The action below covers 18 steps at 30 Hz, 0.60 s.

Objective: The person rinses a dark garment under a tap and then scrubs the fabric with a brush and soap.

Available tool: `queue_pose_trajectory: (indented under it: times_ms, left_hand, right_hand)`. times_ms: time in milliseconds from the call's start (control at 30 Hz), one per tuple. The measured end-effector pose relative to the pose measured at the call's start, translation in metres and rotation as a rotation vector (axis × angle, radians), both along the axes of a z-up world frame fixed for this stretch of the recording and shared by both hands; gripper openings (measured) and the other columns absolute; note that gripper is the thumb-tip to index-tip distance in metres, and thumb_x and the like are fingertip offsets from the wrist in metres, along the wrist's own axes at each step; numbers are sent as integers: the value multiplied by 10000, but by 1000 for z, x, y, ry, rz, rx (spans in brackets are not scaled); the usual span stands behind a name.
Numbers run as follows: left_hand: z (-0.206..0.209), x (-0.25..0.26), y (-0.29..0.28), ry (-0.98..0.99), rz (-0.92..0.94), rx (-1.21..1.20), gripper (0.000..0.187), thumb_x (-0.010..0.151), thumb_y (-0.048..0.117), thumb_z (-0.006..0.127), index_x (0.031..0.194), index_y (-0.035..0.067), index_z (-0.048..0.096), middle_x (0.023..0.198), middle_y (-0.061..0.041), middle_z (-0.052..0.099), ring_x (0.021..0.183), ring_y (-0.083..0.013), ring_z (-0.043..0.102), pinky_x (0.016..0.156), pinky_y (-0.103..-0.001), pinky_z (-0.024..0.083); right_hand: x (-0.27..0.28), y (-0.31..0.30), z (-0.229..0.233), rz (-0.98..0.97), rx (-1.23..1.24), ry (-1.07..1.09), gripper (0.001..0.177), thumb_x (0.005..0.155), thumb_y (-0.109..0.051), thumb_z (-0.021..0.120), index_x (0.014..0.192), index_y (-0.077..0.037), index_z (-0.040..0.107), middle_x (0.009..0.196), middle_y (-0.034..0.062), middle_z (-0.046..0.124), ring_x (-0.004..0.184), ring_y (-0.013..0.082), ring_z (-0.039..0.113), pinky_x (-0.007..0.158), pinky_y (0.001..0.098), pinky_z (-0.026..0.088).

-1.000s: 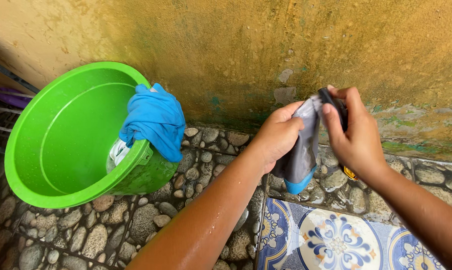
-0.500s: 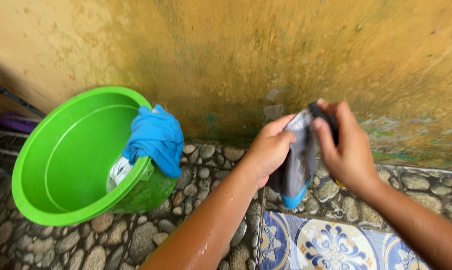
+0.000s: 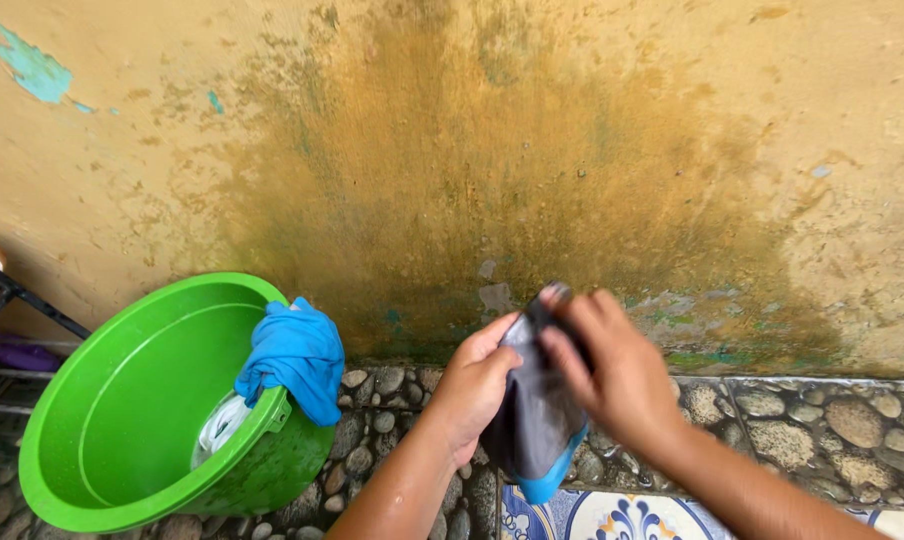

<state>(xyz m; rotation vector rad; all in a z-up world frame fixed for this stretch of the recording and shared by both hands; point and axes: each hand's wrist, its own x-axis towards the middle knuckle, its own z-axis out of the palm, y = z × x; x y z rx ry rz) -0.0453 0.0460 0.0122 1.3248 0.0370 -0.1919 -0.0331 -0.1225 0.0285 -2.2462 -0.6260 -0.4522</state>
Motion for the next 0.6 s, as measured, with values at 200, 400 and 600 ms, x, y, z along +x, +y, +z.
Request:
queue_pose_trajectory:
  times_ms: [200,400,600]
  left_hand:
    - [10,-14,0,-6,-15,32,554,882,22,445,1415,57,591,1161,-49,733,997,-105,670,925,-250,505]
    - [10,-20,-13,-3,-44,21,530,888,21,445,1392,54,605,1145,-43,727,995,-94,661,917,-241,498]
    - [4,-18,-23,45,-9,-110,470,921,49,456,1363,37,614,1107,-56,718,975,-117,661,904,-275,517]
  right_hand:
    - [4,0,9,-27,107,-79,309,967,-243,634,1232,-85,625,1082,159,638,965,393,678,787,442,539]
    - [-7,-11,9,-50,52,-6,372,933,-262,645,1269,-104,625,1085,157,637,932,387,678,751,442,541]
    - [-14,-12,5,4,40,-43,374,926,-282,642,1261,-116,632,1026,163,619,896,392,672,709,441,537]
